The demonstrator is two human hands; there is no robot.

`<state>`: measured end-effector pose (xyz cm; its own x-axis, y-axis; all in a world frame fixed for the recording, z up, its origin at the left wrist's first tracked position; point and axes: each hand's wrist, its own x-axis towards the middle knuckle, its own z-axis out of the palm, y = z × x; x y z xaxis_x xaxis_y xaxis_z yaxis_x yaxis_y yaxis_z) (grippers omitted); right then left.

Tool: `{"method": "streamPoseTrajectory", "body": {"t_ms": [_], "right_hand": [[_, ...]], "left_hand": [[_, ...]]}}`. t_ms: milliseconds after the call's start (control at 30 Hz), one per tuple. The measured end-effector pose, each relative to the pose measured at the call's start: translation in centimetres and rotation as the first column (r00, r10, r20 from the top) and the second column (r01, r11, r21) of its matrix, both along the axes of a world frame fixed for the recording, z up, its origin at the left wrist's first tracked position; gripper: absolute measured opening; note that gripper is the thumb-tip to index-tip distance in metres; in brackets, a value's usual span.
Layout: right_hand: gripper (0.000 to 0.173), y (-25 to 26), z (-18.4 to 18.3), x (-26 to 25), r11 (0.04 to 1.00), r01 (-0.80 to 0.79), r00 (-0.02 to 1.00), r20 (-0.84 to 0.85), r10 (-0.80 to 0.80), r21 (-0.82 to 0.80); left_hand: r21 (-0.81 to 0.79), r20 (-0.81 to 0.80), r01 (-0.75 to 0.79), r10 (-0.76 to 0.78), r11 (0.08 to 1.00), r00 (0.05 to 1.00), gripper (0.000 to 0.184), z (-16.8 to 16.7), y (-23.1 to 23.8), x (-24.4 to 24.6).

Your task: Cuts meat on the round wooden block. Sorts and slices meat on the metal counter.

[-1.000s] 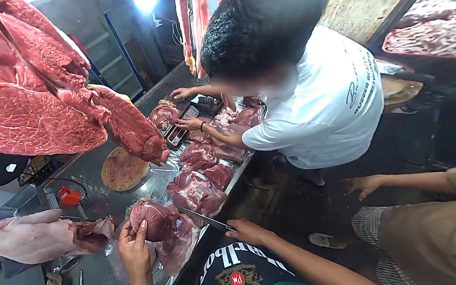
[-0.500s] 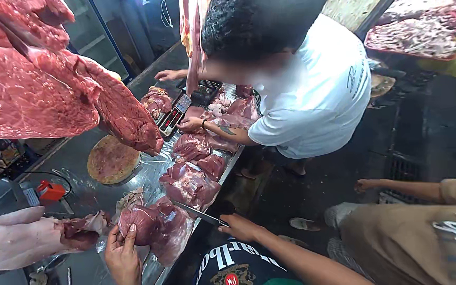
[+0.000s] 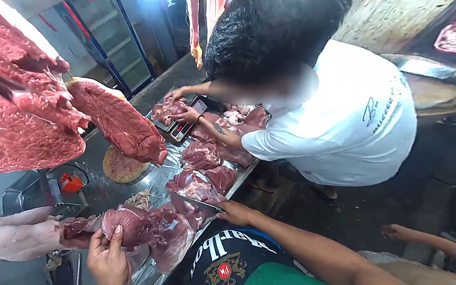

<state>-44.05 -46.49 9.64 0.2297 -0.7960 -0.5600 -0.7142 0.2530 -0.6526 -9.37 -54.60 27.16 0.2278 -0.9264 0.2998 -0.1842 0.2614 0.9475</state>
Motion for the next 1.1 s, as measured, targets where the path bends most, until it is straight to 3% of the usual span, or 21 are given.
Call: {"method": "streamPoseTrajectory", "body": {"t_ms": [200, 533, 667, 767, 900, 967, 1100], "right_hand": [[0.043, -0.7, -1.2, -1.2, 1.0, 0.017, 0.998, 0.068, -0.016, -0.003], [0.046, 1.3, -3.5, -2.9, 0.998, 0.061, 0.994, 0.087, -0.062, 0.018], [0.047, 2.1, -3.8, -3.6, 0.994, 0.105, 0.99, 0.094, -0.108, 0.038], [0.046, 2.5, -4.1, -4.1, 0.99, 0.119, 0.989, 0.082, -0.125, 0.072], [0.047, 3.6, -5.1, -5.0, 0.984, 0.15, 0.982, 0.099, -0.16, 0.1], [0.048, 4.3, -5.8, -5.9, 0.983, 0.147, 0.983, 0.09, -0.157, 0.109], [0.049, 5.2, -5.7, -9.1, 0.97, 0.2, 0.973, 0.09, -0.213, 0.137]], "left_hand": [[-0.005, -0.045, 0.031, -0.031, 1.0, 0.998, 0.029, 0.6, -1.1, -3.2], [0.1, -0.084, 0.226, -0.218, 0.969, 0.972, 0.029, 0.2, -2.1, -9.5], [0.129, 0.097, 0.347, -0.36, 0.929, 0.928, 0.029, -1.6, -4.7, -14.9], [0.21, 0.264, 0.319, -0.368, 0.924, 0.892, 0.027, -2.3, -8.1, -20.3], [0.186, 0.309, 0.216, -0.266, 0.958, 0.913, 0.026, -2.3, -15.4, -27.7], [0.237, 0.244, 0.164, -0.222, 0.958, 0.944, 0.028, -2.3, -19.9, -31.7], [0.34, -0.032, 0.138, -0.135, 0.93, 0.99, 0.031, -3.8, -30.3, -39.3]]}}
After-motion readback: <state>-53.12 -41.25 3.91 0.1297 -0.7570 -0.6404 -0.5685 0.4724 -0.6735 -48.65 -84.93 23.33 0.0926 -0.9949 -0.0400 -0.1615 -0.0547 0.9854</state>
